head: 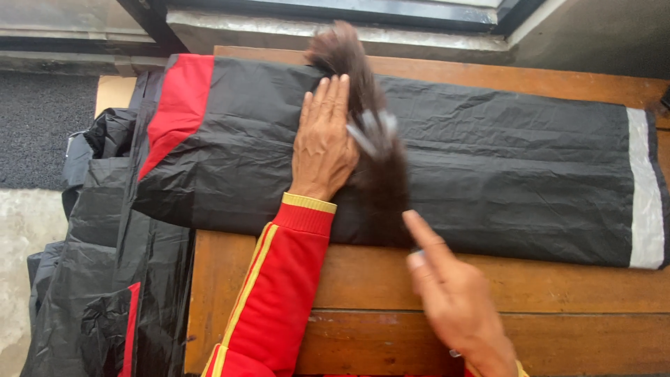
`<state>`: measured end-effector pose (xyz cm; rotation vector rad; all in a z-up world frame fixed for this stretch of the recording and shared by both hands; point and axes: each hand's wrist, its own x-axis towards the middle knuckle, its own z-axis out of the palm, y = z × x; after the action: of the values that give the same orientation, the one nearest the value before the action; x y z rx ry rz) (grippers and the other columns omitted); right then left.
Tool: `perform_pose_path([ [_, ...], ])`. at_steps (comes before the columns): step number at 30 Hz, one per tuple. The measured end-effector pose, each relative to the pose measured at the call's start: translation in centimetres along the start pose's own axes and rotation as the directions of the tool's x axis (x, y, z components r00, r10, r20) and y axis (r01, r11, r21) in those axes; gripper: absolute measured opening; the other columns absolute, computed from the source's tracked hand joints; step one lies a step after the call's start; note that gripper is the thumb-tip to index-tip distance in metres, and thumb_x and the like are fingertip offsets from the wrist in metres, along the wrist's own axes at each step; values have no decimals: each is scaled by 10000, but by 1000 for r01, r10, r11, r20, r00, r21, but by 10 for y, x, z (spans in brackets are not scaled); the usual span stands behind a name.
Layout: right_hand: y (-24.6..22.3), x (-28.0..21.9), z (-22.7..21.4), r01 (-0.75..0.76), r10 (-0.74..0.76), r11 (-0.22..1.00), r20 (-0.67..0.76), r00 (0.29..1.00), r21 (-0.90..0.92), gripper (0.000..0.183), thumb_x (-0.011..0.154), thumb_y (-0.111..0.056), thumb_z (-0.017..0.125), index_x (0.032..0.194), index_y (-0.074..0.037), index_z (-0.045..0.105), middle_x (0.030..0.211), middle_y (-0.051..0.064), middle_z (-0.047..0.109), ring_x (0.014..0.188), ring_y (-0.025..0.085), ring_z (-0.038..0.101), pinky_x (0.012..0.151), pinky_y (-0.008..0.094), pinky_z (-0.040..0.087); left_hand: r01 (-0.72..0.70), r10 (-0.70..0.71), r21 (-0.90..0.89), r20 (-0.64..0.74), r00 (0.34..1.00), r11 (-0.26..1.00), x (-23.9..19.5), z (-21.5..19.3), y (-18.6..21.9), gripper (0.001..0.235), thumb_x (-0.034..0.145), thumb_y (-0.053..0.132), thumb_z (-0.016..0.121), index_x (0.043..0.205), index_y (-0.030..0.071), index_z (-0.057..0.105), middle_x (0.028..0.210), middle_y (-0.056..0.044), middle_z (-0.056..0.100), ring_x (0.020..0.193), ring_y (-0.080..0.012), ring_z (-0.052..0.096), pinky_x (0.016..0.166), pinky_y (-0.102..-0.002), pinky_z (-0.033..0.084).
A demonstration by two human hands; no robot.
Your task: The person uses a feather duster to clean the surface of a black cargo bag placed on a wooden table. They repeatedly brush the bag, smooth it with their hands, and flip it over to clean different sides.
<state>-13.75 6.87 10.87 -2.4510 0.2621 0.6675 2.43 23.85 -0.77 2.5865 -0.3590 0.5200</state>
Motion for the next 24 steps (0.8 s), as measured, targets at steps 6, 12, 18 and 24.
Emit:
perform_pose_path([
  [6, -11, 12, 5, -113, 143, 985, -253, 957, 132, 592, 913, -270, 414, 1504, -289, 372, 570, 62, 574, 460, 222, 514, 555, 342, 431, 97, -108, -127, -86, 990, 987, 3, -6, 6, 506, 1032, 341, 413, 1455, 77, 332, 1494, -138, 420, 1415, -299, 400, 1195, -480, 286],
  [12, -30, 16, 39, 57, -11, 937, 135, 991, -344, 630, 883, -411, 393, 1486, -469, 220, 806, 145, 693, 792, 398, 644, 654, 482, 440, 116, -148, -228, -130, 980, 967, 3, -9, 7, 479, 1029, 331, 414, 1427, 69, 370, 1452, -155, 471, 1419, -345, 369, 1181, -501, 327],
  [18, -32, 25, 20, -92, 140, 879, 69, 988, -468, 632, 887, -466, 346, 1488, -525, 160, 895, 64, 708, 888, 396, 634, 740, 537, 462, 133, -170, -317, -92, 981, 939, 5, -11, 9, 479, 1031, 339, 399, 1431, 76, 374, 1489, -172, 402, 1452, -382, 281, 1198, -532, 262],
  [24, 5, 23, -22, -376, 405, 783, -52, 913, -495, 629, 889, -497, 302, 1482, -598, 120, 1103, 165, 668, 1058, 442, 605, 876, 533, 453, 111, -121, -142, -65, 991, 984, 7, 6, 47, 502, 977, 376, 452, 1360, 53, 470, 1434, -225, 437, 1382, -406, 355, 1157, -570, 253],
])
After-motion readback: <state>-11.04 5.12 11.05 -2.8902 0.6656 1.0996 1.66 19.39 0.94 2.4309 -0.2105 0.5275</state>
